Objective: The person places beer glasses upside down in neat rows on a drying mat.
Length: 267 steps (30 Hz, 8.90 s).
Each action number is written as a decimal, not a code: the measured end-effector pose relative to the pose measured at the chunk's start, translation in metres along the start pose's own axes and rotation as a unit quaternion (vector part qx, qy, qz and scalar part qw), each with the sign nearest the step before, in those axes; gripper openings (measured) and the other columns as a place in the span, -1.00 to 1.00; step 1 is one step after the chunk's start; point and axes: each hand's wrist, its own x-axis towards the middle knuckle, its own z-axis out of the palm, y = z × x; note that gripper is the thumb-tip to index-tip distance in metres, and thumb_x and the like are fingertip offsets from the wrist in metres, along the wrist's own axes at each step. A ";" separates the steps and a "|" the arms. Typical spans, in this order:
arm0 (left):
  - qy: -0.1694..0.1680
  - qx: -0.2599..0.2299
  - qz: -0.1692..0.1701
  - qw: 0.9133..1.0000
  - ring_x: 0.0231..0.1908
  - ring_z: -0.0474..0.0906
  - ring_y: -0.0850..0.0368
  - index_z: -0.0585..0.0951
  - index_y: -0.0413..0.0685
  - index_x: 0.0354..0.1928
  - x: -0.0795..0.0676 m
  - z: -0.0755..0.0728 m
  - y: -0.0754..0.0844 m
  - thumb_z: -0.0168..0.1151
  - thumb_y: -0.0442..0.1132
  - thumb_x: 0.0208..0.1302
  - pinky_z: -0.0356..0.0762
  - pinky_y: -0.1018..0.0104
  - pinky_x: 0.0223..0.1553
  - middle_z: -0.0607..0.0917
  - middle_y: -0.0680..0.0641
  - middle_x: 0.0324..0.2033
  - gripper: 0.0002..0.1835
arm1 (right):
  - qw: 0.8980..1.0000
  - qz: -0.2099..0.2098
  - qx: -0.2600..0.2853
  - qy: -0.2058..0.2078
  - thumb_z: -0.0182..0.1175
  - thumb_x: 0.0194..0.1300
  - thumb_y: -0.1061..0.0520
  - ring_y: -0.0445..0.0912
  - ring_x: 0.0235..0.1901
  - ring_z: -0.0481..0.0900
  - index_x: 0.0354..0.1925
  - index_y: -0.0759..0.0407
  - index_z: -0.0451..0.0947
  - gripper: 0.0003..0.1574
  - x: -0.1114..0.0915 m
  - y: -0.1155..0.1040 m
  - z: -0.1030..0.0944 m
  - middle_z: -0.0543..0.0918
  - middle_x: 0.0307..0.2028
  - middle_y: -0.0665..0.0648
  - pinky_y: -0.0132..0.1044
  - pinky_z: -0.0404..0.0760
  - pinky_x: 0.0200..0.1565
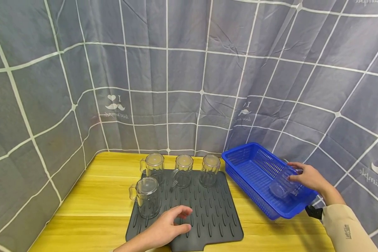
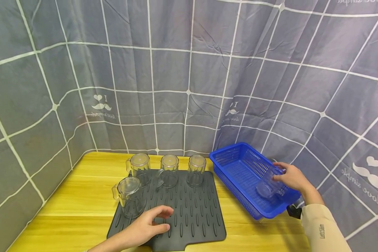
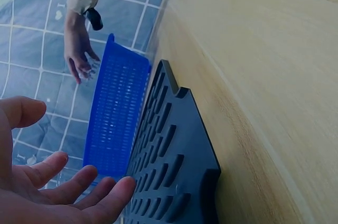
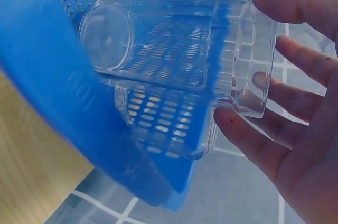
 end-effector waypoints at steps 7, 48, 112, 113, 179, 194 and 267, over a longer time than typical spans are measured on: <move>0.000 -0.003 -0.003 1.000 0.20 0.48 -0.25 0.54 0.07 0.23 0.001 0.000 -0.003 0.26 -0.07 0.40 0.56 0.06 0.04 0.57 -0.10 0.20 -0.59 | 0.999 -0.020 0.002 0.025 0.38 0.25 0.00 0.45 0.13 0.53 0.36 0.36 0.37 -0.16 0.000 -0.016 -0.002 0.52 0.20 0.53 0.24 0.58 0.02; -0.019 -0.019 0.002 1.000 0.19 0.48 -0.21 0.51 0.05 0.27 0.003 0.004 -0.005 0.26 -0.12 0.42 0.58 0.13 0.01 0.57 -0.13 0.21 -0.58 | 0.984 -0.067 0.121 0.111 0.30 0.39 -0.04 -0.53 0.03 0.45 0.47 -0.07 0.33 -0.25 -0.036 -0.111 0.004 0.54 0.27 0.29 -0.54 0.51 -0.12; 0.024 -0.042 0.014 0.999 0.25 0.46 -0.26 0.33 0.05 0.44 0.015 0.013 0.000 0.21 -0.03 0.46 0.58 0.14 0.00 0.47 -0.16 0.29 -0.40 | 0.876 -0.081 0.473 -0.046 0.08 0.41 0.34 -0.14 0.11 0.49 0.49 0.17 0.18 -0.26 -0.069 -0.154 0.117 0.43 0.23 -0.01 -0.24 0.66 0.03; 0.027 -0.045 0.016 0.998 0.26 0.45 -0.27 0.31 0.03 0.46 0.014 0.013 0.001 0.20 -0.02 0.46 0.58 0.13 0.00 0.46 -0.18 0.31 -0.39 | 0.874 -0.078 0.477 -0.051 0.07 0.40 0.34 -0.13 0.11 0.47 0.49 0.18 0.18 -0.26 -0.069 -0.156 0.119 0.42 0.23 0.01 -0.23 0.66 0.03; 0.162 -0.098 0.000 0.982 0.15 0.45 -0.11 0.28 0.06 0.47 0.017 0.001 0.008 0.38 -0.06 0.32 0.59 0.12 -0.06 0.38 -0.24 0.30 -0.25 | 0.783 -0.108 0.580 -0.198 0.00 0.48 0.32 0.05 0.24 0.53 0.50 0.18 0.06 -0.29 -0.049 -0.177 0.172 0.39 0.30 0.11 -0.10 0.62 0.14; 0.178 -0.046 0.019 0.983 0.08 0.42 0.02 0.41 0.17 0.40 0.021 -0.014 0.023 0.42 -0.13 0.27 0.52 0.18 0.00 0.45 -0.09 0.25 -0.34 | 0.811 -0.092 0.538 -0.209 0.16 0.35 0.35 0.05 0.29 0.41 0.51 0.12 0.10 -0.15 -0.051 -0.179 0.176 0.12 0.48 0.28 -0.09 0.58 0.17; 0.057 0.435 0.037 0.898 0.13 0.40 0.02 0.53 0.29 0.37 0.062 -0.042 0.055 0.44 -0.03 0.12 0.52 0.02 -0.02 0.50 -0.01 0.14 -0.30 | 0.866 -0.102 0.451 -0.189 0.18 0.45 0.17 0.41 0.43 0.18 0.52 0.14 0.14 -0.22 -0.050 -0.170 0.180 0.23 0.47 0.34 0.09 0.48 0.29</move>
